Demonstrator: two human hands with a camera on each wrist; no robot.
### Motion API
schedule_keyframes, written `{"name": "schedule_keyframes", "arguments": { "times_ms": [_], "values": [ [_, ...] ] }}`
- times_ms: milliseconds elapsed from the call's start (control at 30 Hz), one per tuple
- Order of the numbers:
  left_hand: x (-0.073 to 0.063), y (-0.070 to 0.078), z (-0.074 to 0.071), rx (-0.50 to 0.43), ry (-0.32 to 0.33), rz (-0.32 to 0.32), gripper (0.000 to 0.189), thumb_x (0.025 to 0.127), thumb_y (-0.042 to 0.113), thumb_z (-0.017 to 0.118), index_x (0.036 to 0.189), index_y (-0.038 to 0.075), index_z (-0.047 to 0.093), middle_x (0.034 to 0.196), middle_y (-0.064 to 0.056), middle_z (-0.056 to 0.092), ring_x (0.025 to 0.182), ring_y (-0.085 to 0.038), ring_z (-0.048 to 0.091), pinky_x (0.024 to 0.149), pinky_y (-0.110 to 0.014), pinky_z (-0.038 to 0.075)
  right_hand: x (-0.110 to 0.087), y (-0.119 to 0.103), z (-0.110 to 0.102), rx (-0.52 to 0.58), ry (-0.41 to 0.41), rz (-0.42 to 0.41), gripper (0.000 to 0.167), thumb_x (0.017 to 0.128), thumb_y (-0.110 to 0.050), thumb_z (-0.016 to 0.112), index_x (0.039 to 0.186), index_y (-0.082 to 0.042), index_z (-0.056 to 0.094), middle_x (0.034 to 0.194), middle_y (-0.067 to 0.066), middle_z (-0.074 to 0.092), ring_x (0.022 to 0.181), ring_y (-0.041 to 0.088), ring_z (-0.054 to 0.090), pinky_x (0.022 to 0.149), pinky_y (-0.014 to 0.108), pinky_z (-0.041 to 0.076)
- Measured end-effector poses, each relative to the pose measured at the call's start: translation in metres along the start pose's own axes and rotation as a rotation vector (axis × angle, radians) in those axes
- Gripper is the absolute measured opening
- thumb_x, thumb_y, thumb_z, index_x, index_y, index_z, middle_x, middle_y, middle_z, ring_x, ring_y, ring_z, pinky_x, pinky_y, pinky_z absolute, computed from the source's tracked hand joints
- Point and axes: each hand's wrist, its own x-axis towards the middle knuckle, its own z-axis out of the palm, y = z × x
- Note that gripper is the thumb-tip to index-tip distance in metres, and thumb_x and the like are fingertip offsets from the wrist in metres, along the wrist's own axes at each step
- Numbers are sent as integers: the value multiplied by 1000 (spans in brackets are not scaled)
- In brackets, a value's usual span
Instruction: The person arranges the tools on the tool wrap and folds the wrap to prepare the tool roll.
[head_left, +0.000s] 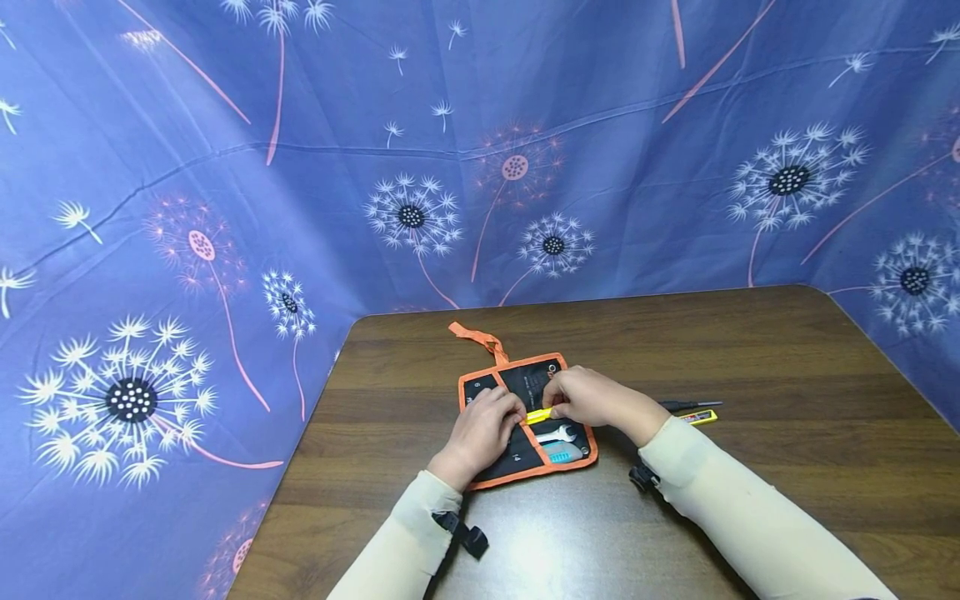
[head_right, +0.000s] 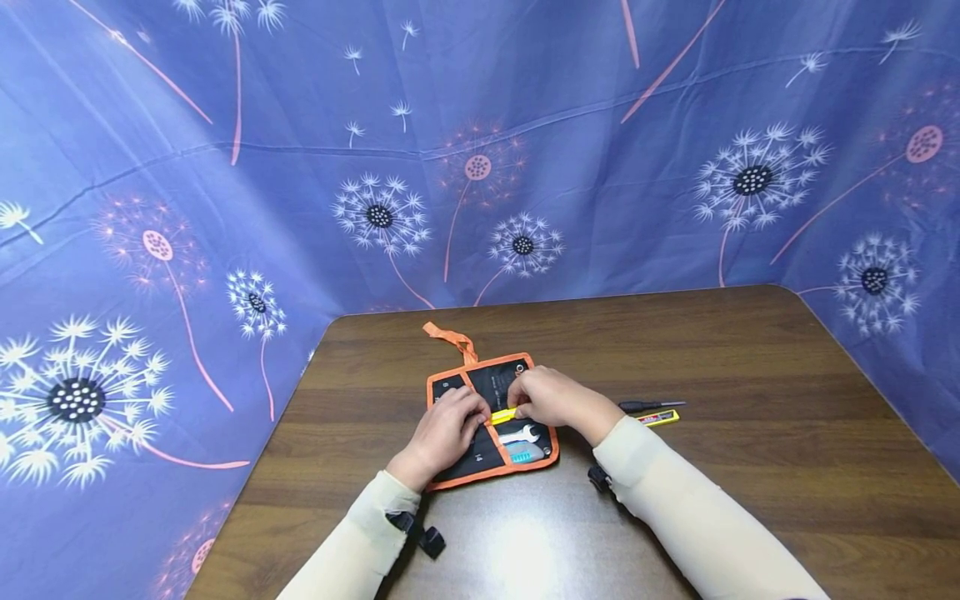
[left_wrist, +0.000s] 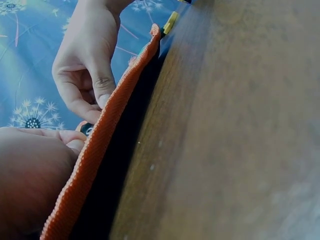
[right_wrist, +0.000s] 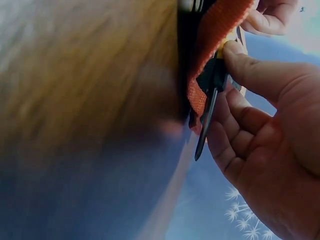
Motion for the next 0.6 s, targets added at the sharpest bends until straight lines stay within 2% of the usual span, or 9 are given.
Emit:
{"name": "schedule_keyframes", "arguments": {
  "times_ms": [267,600],
  "values": [
    [0,0,-2,6,-22,-25,5,102,21,71,100,26,71,97,13,61,87,-8,54,77,-27,48,-5,4,-2,-5,-8,40,11,94,-10,80,101,-19,78,85,-11,64,74,8,58,70,33,51],
    [-2,1,-6,6,-44,-84,9,99,32,74,106,27,73,100,14,63,94,-7,60,84,-31,53,-13,16,-9,-67,12,81,14,91,-7,82,92,-20,75,86,-9,63,76,9,57,71,34,50]
  ]
}}
